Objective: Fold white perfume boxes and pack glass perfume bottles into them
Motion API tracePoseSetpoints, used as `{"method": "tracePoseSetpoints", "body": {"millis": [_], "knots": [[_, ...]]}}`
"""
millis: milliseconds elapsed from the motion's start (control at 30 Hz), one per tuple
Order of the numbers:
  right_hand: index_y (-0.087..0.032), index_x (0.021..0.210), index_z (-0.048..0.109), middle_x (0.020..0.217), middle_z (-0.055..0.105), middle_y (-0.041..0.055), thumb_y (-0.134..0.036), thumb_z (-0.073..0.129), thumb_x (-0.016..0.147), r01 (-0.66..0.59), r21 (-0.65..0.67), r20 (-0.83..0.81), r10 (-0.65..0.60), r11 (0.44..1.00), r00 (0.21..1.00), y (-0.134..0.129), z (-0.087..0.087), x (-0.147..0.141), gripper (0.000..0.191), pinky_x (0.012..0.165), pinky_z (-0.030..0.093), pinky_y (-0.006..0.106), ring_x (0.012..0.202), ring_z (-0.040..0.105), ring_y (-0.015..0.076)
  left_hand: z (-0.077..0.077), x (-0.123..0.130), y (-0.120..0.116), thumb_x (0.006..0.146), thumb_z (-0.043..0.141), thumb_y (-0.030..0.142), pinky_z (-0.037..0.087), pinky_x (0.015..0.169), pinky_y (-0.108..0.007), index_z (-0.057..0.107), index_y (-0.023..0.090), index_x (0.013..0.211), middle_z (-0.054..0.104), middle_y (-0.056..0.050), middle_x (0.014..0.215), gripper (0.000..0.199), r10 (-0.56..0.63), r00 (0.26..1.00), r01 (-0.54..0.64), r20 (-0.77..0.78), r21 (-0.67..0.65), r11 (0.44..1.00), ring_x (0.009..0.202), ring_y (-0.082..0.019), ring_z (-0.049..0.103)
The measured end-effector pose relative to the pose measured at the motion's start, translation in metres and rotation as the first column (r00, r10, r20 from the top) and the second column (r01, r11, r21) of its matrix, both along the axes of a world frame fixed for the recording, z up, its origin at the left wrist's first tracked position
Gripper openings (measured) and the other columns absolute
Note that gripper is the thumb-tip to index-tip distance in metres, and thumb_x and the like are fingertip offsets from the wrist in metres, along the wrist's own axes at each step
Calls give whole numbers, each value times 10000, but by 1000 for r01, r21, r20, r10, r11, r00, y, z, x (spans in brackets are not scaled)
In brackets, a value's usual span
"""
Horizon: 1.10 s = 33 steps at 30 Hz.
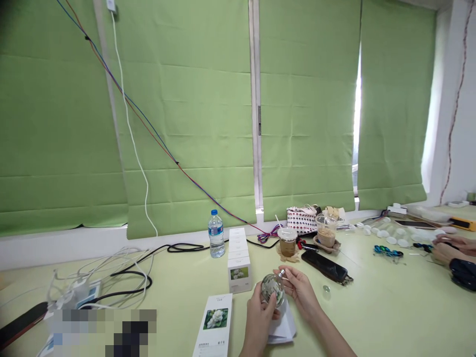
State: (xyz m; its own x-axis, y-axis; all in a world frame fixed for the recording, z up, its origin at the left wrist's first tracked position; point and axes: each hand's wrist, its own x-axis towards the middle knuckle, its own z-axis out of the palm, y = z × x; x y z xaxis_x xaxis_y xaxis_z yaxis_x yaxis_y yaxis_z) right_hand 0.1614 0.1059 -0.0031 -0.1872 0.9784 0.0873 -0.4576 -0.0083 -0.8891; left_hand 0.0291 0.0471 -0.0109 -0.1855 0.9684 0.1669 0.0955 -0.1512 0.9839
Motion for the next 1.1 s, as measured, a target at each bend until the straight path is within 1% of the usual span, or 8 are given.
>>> {"method": "tracePoseSetpoints", "body": {"millis": [133,233,333,467,567,667,833,1100], "knots": [[-189,835,633,917,761,98,-466,743,700,5,-1,54,-5,1000,999,0,-1,3,327,732,557,324,843,723,245,-5,3,4,758,598,435,451,378,-226,534,121,1079,649,-17,660,455,-2,1000,3,27,-18,1000,424,-150,596],[-182,845,640,904,759,94,-474,739,705,-23,10,60,22,1000,998,-1,-1,3,339,748,550,322,856,720,246,-4,3,3,770,586,417,435,376,-223,550,129,1063,643,-13,622,412,-9,1000,9,5,-4,1000,423,-157,594],[-171,866,646,887,759,88,-441,769,692,-56,4,14,56,998,998,-2,1,3,343,736,545,296,853,717,230,0,1,-1,785,567,384,453,433,-233,575,148,1078,656,-18,633,376,-12,998,14,-67,32,999,476,-173,615],[-159,827,651,818,759,74,-430,776,697,-61,-45,-51,59,997,997,-2,0,5,325,670,542,253,749,714,183,7,0,-7,776,582,376,483,550,-250,618,169,1077,683,-34,683,366,-22,994,31,-110,75,997,586,-193,640],[-160,806,652,788,756,59,-416,756,731,-70,-59,-59,66,996,996,-2,-3,5,287,630,533,218,693,700,147,9,1,-10,754,608,398,489,599,-261,629,169,1092,686,-37,682,409,-12,995,19,-103,63,998,627,-207,643],[-164,804,655,782,754,51,-415,749,739,-58,-59,-63,54,997,997,-3,-3,4,276,623,532,211,687,696,140,9,1,-11,741,618,414,491,614,-274,635,170,1101,679,-32,656,436,-9,996,14,-92,49,999,621,-214,640],[-171,786,661,794,752,50,-433,768,707,-30,-60,-48,27,998,998,-6,1,2,294,625,535,223,686,696,149,8,2,-10,727,628,405,482,589,-267,652,186,1071,662,-11,611,409,-6,999,8,-41,45,999,582,-206,630],[-177,789,657,799,748,56,-468,784,662,-13,-13,8,14,1000,1000,-7,4,2,342,640,534,258,709,707,184,5,2,-9,683,671,413,483,601,-275,661,190,1054,676,-20,637,432,14,999,-15,40,14,1000,603,-217,640]]}}
